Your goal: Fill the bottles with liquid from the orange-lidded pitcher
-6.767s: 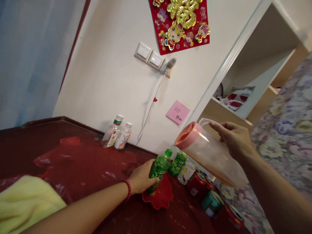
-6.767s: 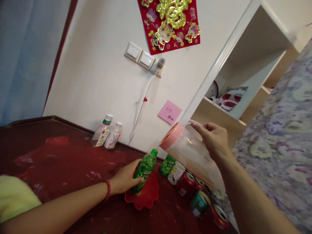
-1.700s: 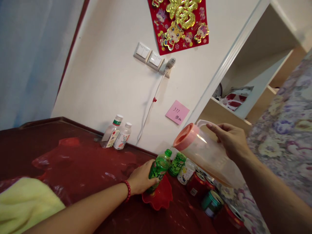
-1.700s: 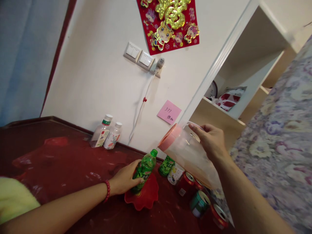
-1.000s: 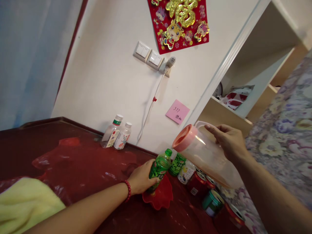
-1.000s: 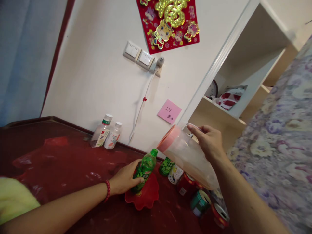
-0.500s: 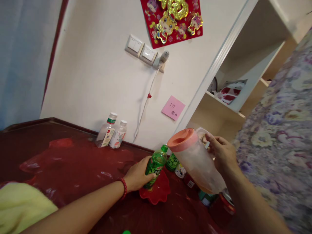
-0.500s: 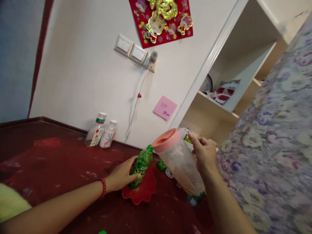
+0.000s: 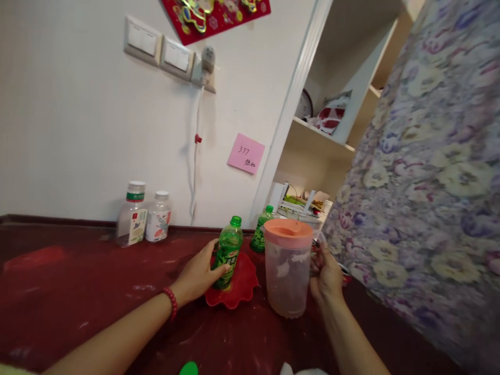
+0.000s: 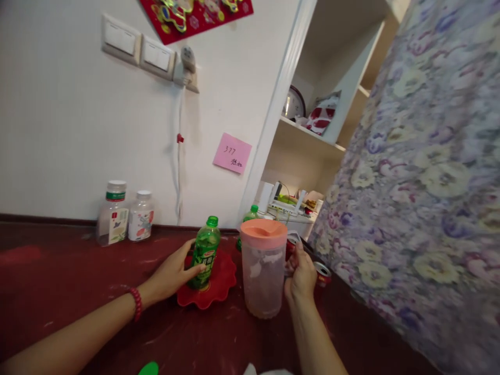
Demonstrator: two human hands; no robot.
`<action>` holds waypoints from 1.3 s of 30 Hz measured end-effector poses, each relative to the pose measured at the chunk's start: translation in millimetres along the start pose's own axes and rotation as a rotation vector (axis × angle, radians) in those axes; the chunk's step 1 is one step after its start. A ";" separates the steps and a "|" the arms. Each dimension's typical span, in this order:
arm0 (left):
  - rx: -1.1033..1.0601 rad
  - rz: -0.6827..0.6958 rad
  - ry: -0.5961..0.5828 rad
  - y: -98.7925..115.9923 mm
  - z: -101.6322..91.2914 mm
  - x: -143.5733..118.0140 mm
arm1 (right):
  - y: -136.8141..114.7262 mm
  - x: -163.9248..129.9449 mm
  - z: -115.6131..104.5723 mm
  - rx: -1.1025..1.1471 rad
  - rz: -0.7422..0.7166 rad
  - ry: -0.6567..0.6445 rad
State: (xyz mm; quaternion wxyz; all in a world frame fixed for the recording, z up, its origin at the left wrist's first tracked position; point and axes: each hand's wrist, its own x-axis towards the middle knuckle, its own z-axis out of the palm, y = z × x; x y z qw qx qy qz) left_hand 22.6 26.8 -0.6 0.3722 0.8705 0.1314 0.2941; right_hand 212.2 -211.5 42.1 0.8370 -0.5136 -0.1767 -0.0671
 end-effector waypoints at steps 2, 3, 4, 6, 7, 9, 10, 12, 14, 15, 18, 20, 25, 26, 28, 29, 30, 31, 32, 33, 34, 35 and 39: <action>0.012 0.006 -0.002 -0.4 -0.1 1.5 | 7.0 0.9 -6.4 0.051 0.023 0.057; 0.018 0.009 -0.003 -0.7 -0.1 2.1 | 9.7 1.9 -9.0 0.069 0.035 0.078; 0.022 0.012 -0.003 -1.1 0.0 2.8 | 12.0 3.0 -11.4 0.079 0.048 0.090; 0.033 0.020 -0.004 -2.0 0.3 3.9 | 15.8 4.9 -15.6 0.086 0.074 0.108; 0.040 0.024 -0.003 -2.3 0.5 4.5 | 17.5 5.4 -17.5 0.084 0.084 0.116; 0.053 0.031 -0.001 -2.5 0.8 5.4 | 19.6 4.5 -21.0 0.073 0.096 0.138; 0.059 0.031 -0.002 -2.5 0.8 5.8 | 19.8 3.2 -22.6 0.063 0.099 0.148; 0.067 0.022 -0.012 -2.1 0.8 6.5 | 17.8 -1.0 -26.0 0.031 0.109 0.159; 0.070 0.000 -0.027 -1.6 0.6 7.1 | 12.9 -5.5 -29.7 -0.016 0.134 0.144; 0.070 -0.006 -0.034 -1.4 0.5 7.3 | 9.8 -7.3 -31.9 -0.040 0.150 0.132; 0.069 0.003 -0.038 -0.4 0.1 7.4 | 1.4 -8.3 -40.5 -0.108 0.181 0.124; 0.072 0.021 -0.031 1.0 -0.2 6.9 | -1.7 -6.0 -48.3 -0.145 0.178 0.145; 0.079 0.032 0.010 4.7 0.6 5.0 | -10.9 -11.5 -70.5 -0.197 0.086 0.302; 0.078 0.028 0.009 4.9 0.9 4.6 | -15.6 -17.9 -72.8 -0.201 0.042 0.342; 0.065 0.025 -0.005 4.8 1.6 3.9 | -28.8 -36.5 -71.5 -0.226 -0.077 0.367; 0.054 0.028 -0.014 4.6 1.8 3.5 | -36.7 -48.0 -67.0 -0.273 -0.126 0.329; 0.043 0.030 -0.019 4.6 2.0 3.1 | -44.9 -60.2 -59.8 -0.321 -0.143 0.250; 0.034 0.032 -0.020 4.6 2.1 2.8 | -52.6 -72.8 -50.1 -0.385 -0.147 0.111; 0.028 0.032 -0.017 4.6 2.1 2.4 | -59.3 -85.4 -38.1 -0.436 -0.171 -0.056; 0.027 0.031 -0.013 4.7 2.2 2.1 | -64.1 -97.7 -24.5 -0.488 -0.180 -0.265; 0.025 0.030 -0.012 4.7 2.2 1.8 | -66.7 -109.6 -9.9 -0.540 -0.179 -0.492; 0.023 0.028 -0.011 4.6 2.4 1.6 | -66.6 -121.1 4.8 -0.580 -0.153 -0.738; 0.007 0.034 -0.009 2.6 3.2 1.4 | -44.8 -160.8 53.8 -0.804 -0.167 -1.383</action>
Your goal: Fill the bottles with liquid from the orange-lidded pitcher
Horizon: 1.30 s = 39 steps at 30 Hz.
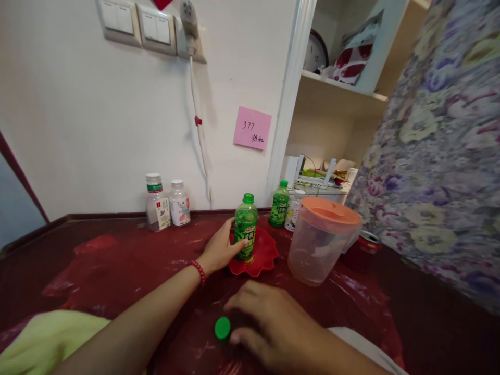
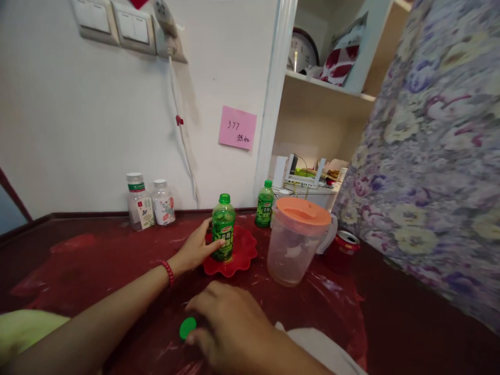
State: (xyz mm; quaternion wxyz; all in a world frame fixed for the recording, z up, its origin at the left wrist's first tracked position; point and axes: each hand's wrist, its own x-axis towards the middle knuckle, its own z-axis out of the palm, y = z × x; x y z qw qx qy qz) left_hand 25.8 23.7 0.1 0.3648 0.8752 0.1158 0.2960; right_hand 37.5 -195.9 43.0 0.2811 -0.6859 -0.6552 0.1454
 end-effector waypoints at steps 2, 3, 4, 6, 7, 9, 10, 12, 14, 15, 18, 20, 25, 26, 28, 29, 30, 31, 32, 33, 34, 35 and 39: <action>-0.014 0.016 0.010 -1.5 0.5 -0.1 | -2.0 16.2 21.2 -0.256 -0.019 -0.139; -0.023 0.023 0.013 -2.2 0.6 -0.2 | -1.3 22.6 30.4 -0.368 -0.010 -0.182; -0.031 0.026 0.014 -2.8 0.7 -0.4 | 0.2 27.9 38.4 -0.455 -0.003 -0.227; -0.042 0.023 0.016 -3.7 0.7 -0.8 | 4.8 35.5 51.2 -0.552 0.006 -0.294; -0.045 0.018 0.016 -4.0 0.6 -1.0 | 7.1 37.9 55.7 -0.563 0.004 -0.314; -0.052 0.008 0.013 -4.2 0.4 -1.5 | 10.1 39.9 59.3 -0.541 0.007 -0.342; -0.054 0.005 0.013 -4.3 0.3 -1.7 | 10.1 39.7 57.4 -0.523 0.018 -0.344; -0.053 -0.004 0.018 -4.6 0.5 -2.1 | 7.0 37.9 44.5 -0.458 0.036 -0.295; -0.062 -0.017 0.026 -5.6 1.1 -2.3 | 2.0 36.7 19.1 -0.341 0.019 -0.131; -0.078 -0.017 0.023 -6.3 1.5 -2.5 | 0.1 37.5 2.8 -0.258 -0.016 0.015; -0.121 0.010 0.016 -8.5 2.5 -3.7 | 1.3 48.5 -49.5 -0.169 -0.108 0.360; -0.110 0.021 0.028 -9.0 2.4 -5.0 | 7.3 62.4 -78.4 -0.195 -0.121 0.526; -0.071 -0.018 0.038 -5.5 0.2 -7.6 | 23.4 103.4 -112.1 -0.346 -0.022 0.619; -0.067 -0.027 0.037 -4.7 -0.1 -7.8 | 25.4 110.5 -113.9 -0.370 0.009 0.588; -0.061 -0.039 0.039 -3.8 -0.1 -7.8 | 28.5 121.9 -115.2 -0.408 0.056 0.511; -0.058 -0.043 0.039 -3.6 0.0 -7.8 | 29.7 126.1 -115.4 -0.421 0.069 0.476; -0.058 -0.043 0.039 -3.6 0.3 -7.9 | 30.8 129.1 -115.4 -0.428 0.076 0.449; -0.059 -0.042 0.039 -3.7 0.5 -8.1 | 31.7 131.0 -115.5 -0.431 0.078 0.429; -0.061 -0.042 0.039 -3.8 0.6 -8.3 | 32.6 131.9 -115.7 -0.432 0.079 0.415; -0.062 -0.042 0.037 -3.8 0.6 -8.7 | 33.3 132.2 -116.0 -0.433 0.082 0.403; -0.061 -0.043 0.034 -3.8 0.4 -9.1 | 33.9 132.0 -116.5 -0.434 0.086 0.394; -0.059 -0.046 0.033 -3.8 0.2 -9.5 | 34.4 131.6 -117.1 -0.434 0.090 0.388; -0.047 -0.049 0.035 -3.4 -0.2 -10.2 | 34.5 132.4 -117.9 -0.435 0.109 0.379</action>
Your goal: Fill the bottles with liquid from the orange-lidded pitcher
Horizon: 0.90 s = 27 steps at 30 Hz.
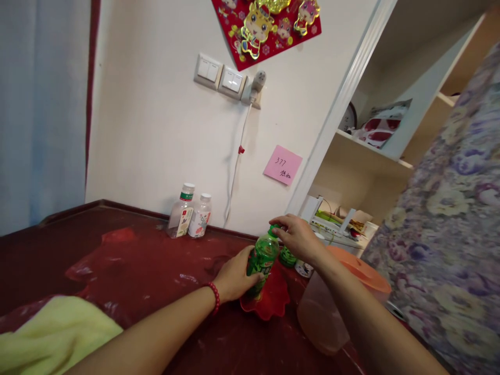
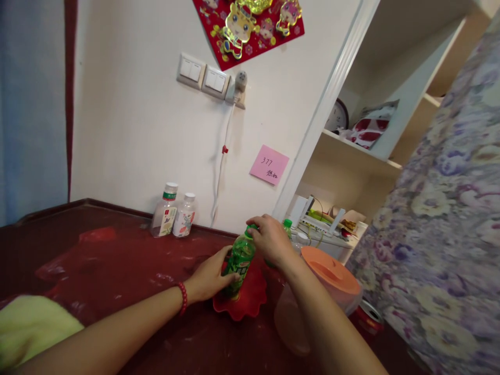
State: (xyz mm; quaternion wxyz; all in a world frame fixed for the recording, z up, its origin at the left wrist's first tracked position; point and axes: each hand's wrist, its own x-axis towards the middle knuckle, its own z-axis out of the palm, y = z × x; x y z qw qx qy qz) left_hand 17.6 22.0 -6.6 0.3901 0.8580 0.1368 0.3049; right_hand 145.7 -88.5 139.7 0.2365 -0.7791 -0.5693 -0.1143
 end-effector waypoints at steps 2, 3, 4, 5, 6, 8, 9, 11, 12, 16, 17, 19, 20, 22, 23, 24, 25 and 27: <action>-0.001 0.004 0.005 -0.1 0.4 0.3 | -1.5 1.7 1.3 -0.008 0.021 0.002; -0.003 0.004 0.006 -0.2 0.7 0.5 | -2.3 2.6 2.0 -0.013 0.035 0.005; -0.007 0.003 0.007 -0.3 0.9 0.7 | -2.8 3.2 2.5 -0.017 0.051 0.009; -0.012 0.001 0.007 -0.4 1.0 0.8 | -2.9 3.6 2.4 -0.021 0.065 0.011; -0.016 -0.001 0.008 -0.3 1.0 0.8 | -2.5 3.7 1.7 -0.025 0.076 0.008; -0.022 -0.003 0.008 0.1 0.5 0.7 | -0.5 2.8 -2.1 -0.027 0.084 -0.005; -0.021 -0.002 0.009 0.5 0.2 0.5 | 0.8 1.9 -4.8 -0.026 0.082 -0.012; -0.019 0.002 0.008 1.7 -0.6 0.3 | 2.9 -0.1 -10.3 -0.004 0.057 -0.018; -0.018 0.003 0.008 2.3 -1.0 0.2 | 3.4 -0.8 -12.2 0.015 0.037 -0.018; -0.012 -0.011 0.006 4.4 -2.1 0.1 | 1.5 -0.6 -9.1 0.053 -0.032 -0.012; -0.011 -0.014 0.004 4.6 -2.2 0.1 | 0.7 0.3 -6.3 0.041 -0.030 0.003; -0.014 -0.010 0.002 4.6 -2.2 0.2 | -0.2 2.4 -0.4 0.015 -0.009 0.046; -0.016 -0.006 0.002 4.4 -2.1 0.4 | -0.2 3.3 2.0 0.003 0.006 0.067; -0.020 -0.003 0.005 3.7 -1.7 0.7 | 1.1 3.9 4.2 -0.007 0.031 0.090; -0.023 -0.001 0.007 3.3 -1.5 0.8 | 2.1 3.6 4.1 -0.005 0.035 0.092; -0.024 0.000 0.008 2.9 -1.2 0.9 | 3.2 2.8 3.2 0.002 0.034 0.090; -0.024 0.000 0.009 2.6 -0.9 0.9 | 4.4 1.9 2.0 0.014 0.025 0.083; -0.019 0.001 0.012 2.2 -0.4 0.8 | 6.2 0.0 -0.3 0.047 0.001 0.058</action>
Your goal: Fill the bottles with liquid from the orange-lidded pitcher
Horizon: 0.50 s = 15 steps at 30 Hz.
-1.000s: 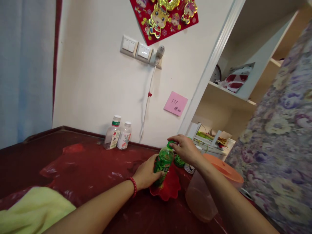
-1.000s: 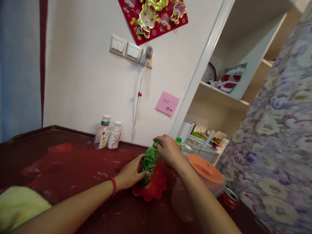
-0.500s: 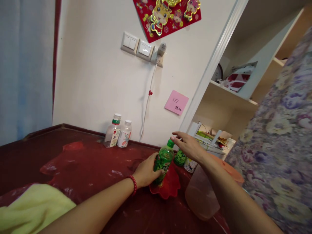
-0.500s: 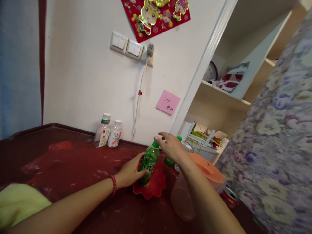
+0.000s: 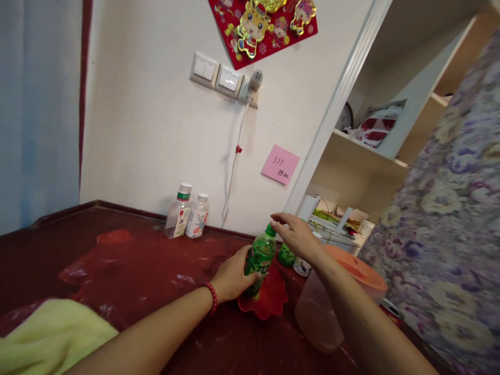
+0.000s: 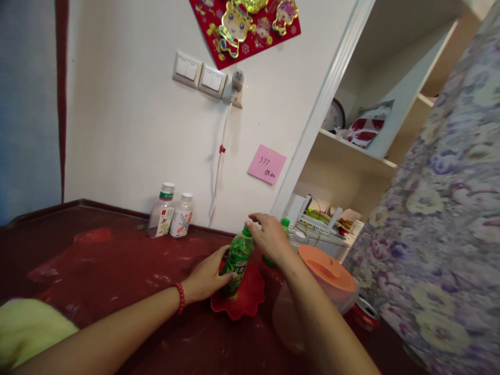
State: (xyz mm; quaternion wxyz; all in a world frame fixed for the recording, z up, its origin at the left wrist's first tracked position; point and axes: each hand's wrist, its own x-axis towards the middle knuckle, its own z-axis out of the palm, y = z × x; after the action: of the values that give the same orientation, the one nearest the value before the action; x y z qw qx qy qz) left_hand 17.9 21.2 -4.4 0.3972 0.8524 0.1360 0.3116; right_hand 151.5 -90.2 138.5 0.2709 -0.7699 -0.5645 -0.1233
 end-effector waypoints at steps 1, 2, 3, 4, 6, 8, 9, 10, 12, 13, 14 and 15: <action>0.004 -0.002 0.002 -0.1 0.1 -0.1 | 0.4 -0.6 -0.4 0.015 -0.008 -0.012; 0.008 -0.003 0.003 -0.1 0.1 -0.3 | 0.5 -0.8 0.2 0.024 -0.010 -0.021; 0.010 -0.005 0.002 -0.1 0.0 -0.4 | 0.2 -0.7 1.7 0.026 -0.005 -0.022; 0.008 -0.005 0.000 -0.2 -0.2 -0.6 | -0.5 -0.3 4.1 0.017 0.009 -0.011; 0.003 -0.009 -0.003 -0.2 -0.6 -0.6 | -3.1 0.7 10.1 -0.021 0.060 0.039; -0.002 -0.009 -0.002 -0.3 -1.0 -0.2 | -6.6 1.1 15.0 -0.067 0.113 0.095; -0.004 -0.006 0.000 -0.3 -1.2 0.2 | -8.3 0.7 16.0 -0.085 0.126 0.115; -0.005 -0.002 0.000 -0.2 -1.3 0.5 | -9.8 -0.1 16.0 -0.095 0.128 0.125; -0.006 0.004 -0.002 0.2 -1.4 1.0 | -11.5 -2.7 13.4 -0.086 0.100 0.122; -0.007 0.005 -0.005 0.4 -1.3 1.2 | -11.5 -4.0 11.5 -0.070 0.078 0.111; -0.006 0.003 -0.006 0.5 -1.0 1.2 | -11.0 -5.0 9.7 -0.050 0.053 0.094; -0.005 0.001 -0.006 0.4 -0.7 1.3 | -10.2 -5.6 8.5 -0.031 0.029 0.076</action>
State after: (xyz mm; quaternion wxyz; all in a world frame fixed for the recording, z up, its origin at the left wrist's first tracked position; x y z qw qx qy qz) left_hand 18.4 22.0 -3.2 0.3995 0.8524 0.1337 0.3097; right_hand 139.1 -87.7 131.5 0.2819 -0.7770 -0.5404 -0.1573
